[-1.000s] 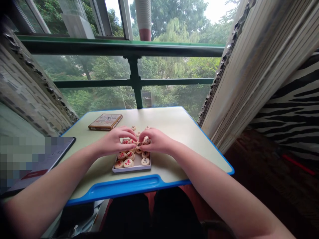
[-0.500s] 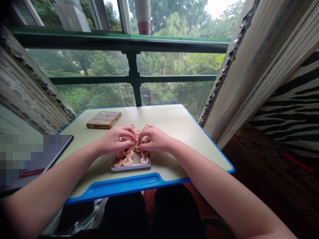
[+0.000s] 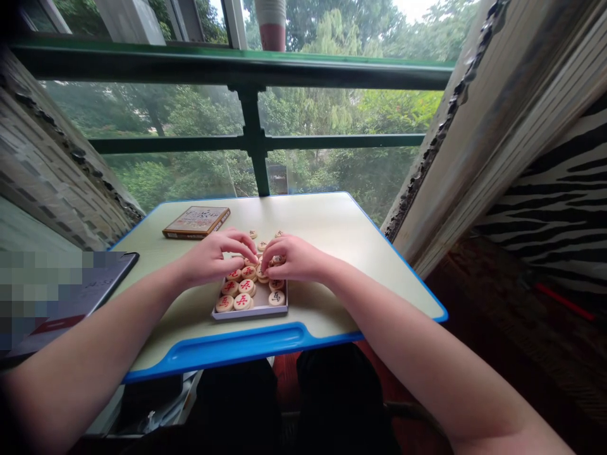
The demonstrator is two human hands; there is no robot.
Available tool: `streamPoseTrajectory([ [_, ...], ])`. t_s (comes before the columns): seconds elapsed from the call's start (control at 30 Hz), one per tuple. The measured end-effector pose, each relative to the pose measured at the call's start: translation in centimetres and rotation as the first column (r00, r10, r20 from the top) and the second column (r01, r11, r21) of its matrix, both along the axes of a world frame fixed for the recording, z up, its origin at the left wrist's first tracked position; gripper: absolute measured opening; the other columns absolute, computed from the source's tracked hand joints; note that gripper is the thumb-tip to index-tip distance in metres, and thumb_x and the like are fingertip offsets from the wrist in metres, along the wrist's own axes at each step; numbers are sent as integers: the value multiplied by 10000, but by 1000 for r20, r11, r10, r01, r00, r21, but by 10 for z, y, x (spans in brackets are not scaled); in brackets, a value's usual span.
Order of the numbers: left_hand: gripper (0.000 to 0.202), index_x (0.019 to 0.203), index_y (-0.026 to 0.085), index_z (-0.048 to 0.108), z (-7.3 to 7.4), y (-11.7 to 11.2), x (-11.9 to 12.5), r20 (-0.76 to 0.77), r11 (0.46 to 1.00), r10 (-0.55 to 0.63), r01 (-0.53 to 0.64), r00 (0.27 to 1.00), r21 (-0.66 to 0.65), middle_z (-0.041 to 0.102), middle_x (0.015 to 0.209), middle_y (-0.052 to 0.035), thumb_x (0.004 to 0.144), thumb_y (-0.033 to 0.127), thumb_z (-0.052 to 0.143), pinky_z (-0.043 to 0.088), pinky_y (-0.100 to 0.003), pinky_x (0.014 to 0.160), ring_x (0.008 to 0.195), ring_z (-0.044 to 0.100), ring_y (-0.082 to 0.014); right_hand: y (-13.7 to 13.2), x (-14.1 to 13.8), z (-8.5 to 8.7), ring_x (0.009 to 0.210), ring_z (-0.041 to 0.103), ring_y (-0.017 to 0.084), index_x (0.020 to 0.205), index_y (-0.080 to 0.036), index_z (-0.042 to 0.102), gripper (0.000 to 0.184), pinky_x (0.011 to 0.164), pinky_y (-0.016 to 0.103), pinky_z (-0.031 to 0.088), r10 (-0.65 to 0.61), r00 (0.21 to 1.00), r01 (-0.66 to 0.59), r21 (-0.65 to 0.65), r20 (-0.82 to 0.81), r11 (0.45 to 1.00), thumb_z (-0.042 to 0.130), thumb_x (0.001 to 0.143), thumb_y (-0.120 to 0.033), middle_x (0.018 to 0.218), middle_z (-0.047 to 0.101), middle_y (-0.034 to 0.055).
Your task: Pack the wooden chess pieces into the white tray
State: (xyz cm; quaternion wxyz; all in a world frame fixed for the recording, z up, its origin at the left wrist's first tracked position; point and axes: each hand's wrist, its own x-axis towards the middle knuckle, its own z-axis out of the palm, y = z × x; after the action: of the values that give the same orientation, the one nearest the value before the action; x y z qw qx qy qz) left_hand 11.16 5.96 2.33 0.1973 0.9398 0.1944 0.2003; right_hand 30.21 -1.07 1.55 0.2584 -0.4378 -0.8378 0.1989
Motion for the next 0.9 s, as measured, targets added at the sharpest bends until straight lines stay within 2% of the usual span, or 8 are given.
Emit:
streamPoseTrajectory([
  [0.17,293,707,221,732,-1,0,0,-19,1000,-8,8,1000,7,669,840,-7,670,128,457,426,-292,831,845,554,-167,0,-1,-2,807,585,137,748,-174,698,116,900,315,365,13,999,-14,23,34,1000,602,709,-123,854,662,19],
  [0.37,301,701,223,735,1,0,0,-45,997,-68,69,997,19,668,847,-6,664,97,465,416,-288,825,822,542,-157,-1,0,-2,832,579,145,777,-172,710,127,845,294,400,41,999,-41,9,9,999,598,726,-143,867,653,36],
  [0.5,288,697,223,736,1,-1,-1,-87,995,-91,94,992,35,661,852,-7,675,109,473,412,-285,821,820,528,-158,-1,1,-1,827,578,145,794,-172,718,141,867,304,394,46,999,-47,5,14,999,596,731,-139,856,653,39],
  [0.77,266,703,234,734,-2,-2,0,-107,997,-57,62,993,39,643,815,-11,678,146,484,426,-283,796,830,515,-172,-1,1,1,821,573,142,793,-169,711,157,822,292,422,-1,1000,1,-29,-25,1000,577,729,-114,847,645,32],
  [0.9,277,713,234,733,-1,-3,-1,-59,999,-31,34,998,41,633,822,-17,680,131,478,429,-293,803,839,509,-176,0,6,3,784,565,135,787,-162,701,177,719,262,431,-106,990,106,-12,-93,994,552,723,-89,851,627,38],
])
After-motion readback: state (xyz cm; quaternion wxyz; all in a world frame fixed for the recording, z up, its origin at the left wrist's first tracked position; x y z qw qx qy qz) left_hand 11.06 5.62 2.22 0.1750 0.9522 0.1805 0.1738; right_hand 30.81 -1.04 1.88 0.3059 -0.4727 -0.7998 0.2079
